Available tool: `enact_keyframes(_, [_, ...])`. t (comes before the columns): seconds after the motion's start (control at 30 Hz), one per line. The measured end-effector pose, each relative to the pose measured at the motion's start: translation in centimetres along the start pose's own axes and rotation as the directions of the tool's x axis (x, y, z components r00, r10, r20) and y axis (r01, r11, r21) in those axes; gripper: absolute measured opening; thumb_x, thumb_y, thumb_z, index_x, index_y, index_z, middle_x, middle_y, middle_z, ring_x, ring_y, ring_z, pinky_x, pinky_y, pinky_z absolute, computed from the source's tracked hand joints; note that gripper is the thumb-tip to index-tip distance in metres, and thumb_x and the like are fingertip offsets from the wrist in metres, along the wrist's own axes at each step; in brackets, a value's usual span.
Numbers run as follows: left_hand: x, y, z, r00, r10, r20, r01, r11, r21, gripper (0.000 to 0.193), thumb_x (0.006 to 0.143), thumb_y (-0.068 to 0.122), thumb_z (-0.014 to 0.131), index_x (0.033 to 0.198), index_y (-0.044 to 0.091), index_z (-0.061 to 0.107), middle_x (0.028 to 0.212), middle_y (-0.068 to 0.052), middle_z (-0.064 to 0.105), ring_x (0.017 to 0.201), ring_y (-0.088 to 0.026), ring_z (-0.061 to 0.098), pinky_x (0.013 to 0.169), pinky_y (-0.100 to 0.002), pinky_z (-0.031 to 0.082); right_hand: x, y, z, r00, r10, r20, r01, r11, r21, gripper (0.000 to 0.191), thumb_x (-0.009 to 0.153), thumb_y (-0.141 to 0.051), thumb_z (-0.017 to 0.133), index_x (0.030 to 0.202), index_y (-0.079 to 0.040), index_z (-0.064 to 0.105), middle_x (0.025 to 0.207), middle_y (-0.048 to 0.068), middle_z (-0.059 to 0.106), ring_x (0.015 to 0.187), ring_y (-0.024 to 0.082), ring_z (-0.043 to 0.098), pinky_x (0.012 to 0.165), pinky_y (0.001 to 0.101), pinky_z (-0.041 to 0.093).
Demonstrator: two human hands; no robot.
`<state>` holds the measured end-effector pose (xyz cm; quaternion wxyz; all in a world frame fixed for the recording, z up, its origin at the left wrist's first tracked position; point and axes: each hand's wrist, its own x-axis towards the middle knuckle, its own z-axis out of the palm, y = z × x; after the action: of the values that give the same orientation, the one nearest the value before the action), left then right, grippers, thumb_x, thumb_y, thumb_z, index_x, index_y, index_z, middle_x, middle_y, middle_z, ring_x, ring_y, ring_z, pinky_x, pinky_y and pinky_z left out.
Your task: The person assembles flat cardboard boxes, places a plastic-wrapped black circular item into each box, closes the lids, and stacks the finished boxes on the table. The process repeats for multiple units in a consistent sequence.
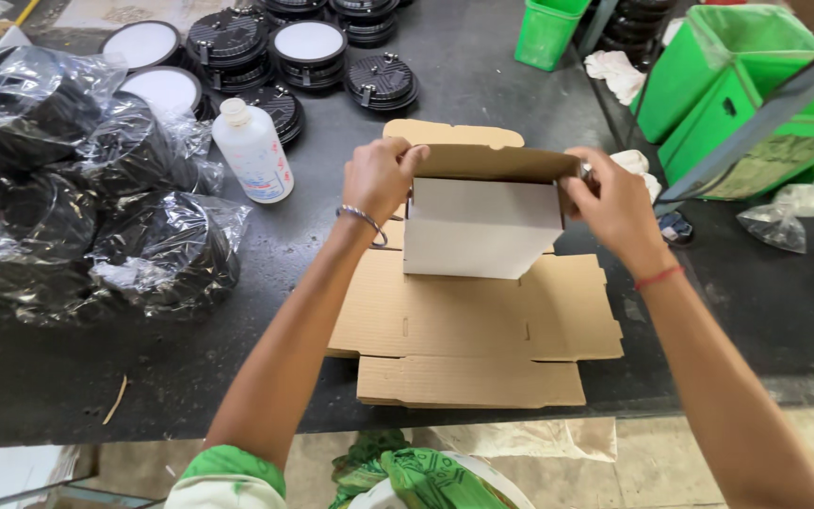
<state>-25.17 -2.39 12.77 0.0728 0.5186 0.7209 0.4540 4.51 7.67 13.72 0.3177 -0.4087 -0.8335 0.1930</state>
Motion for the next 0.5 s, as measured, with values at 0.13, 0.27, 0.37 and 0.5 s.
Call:
enact_keyframes(0.13, [-0.9,-0.5,0.1,0.987,0.125,-0.104,-0.133,0.989,-0.071,0.03,0.093,0.036,0.068,0.093,0.007,0.076,0.082,-0.012,0.074,0.072,-0.028,0.072,0.067,-0.04,0.055,-1.7,-0.7,0.6,0.989,-0.103,-0.103,0.103,0.995,-0.011,0.037,0.099,-0.011,0.064,0.135,-0.011,0.062,0.075,0.009,0.065,0.067,0.018,0.068,0.065,0.0341,0.052])
enact_keyframes(0.27, [-0.4,-0.6,0.0,0.989,0.142,-0.03,-0.14,0.988,0.059,0.028,0.097,0.035,0.068,0.094,0.008,0.077,0.083,-0.013,0.073,0.076,-0.032,0.07,0.067,-0.043,0.053,-1.3,-1.0,0.3,0.999,0.031,-0.037,-0.029,0.999,0.041,0.032,0.1,-0.012,0.065,0.132,-0.01,0.063,0.073,0.008,0.066,0.066,0.017,0.069,0.062,0.0336,0.053])
enact_keyframes(0.37, [-1.0,-0.9,-0.1,0.971,0.218,-0.101,-0.217,0.976,0.021,0.02,0.094,0.03,0.072,0.096,0.011,0.078,0.087,-0.01,0.074,0.076,-0.03,0.071,0.066,-0.041,0.054,-1.5,-1.0,0.6,0.998,0.034,-0.048,-0.028,0.994,0.105,0.032,0.1,-0.009,0.065,0.131,-0.011,0.063,0.077,0.008,0.067,0.071,0.017,0.071,0.064,0.0329,0.056])
enact_keyframes(0.5, [-3.7,-1.4,-0.1,0.953,0.27,-0.136,-0.278,0.96,-0.041,0.014,0.093,0.02,0.074,0.104,0.011,0.076,0.099,-0.007,0.073,0.074,-0.027,0.071,0.067,-0.037,0.054,-3.3,-0.9,1.8,0.985,-0.098,-0.142,0.102,0.994,0.023,0.037,0.096,-0.003,0.069,0.131,-0.013,0.067,0.097,0.007,0.073,0.09,0.019,0.072,0.076,0.0342,0.058])
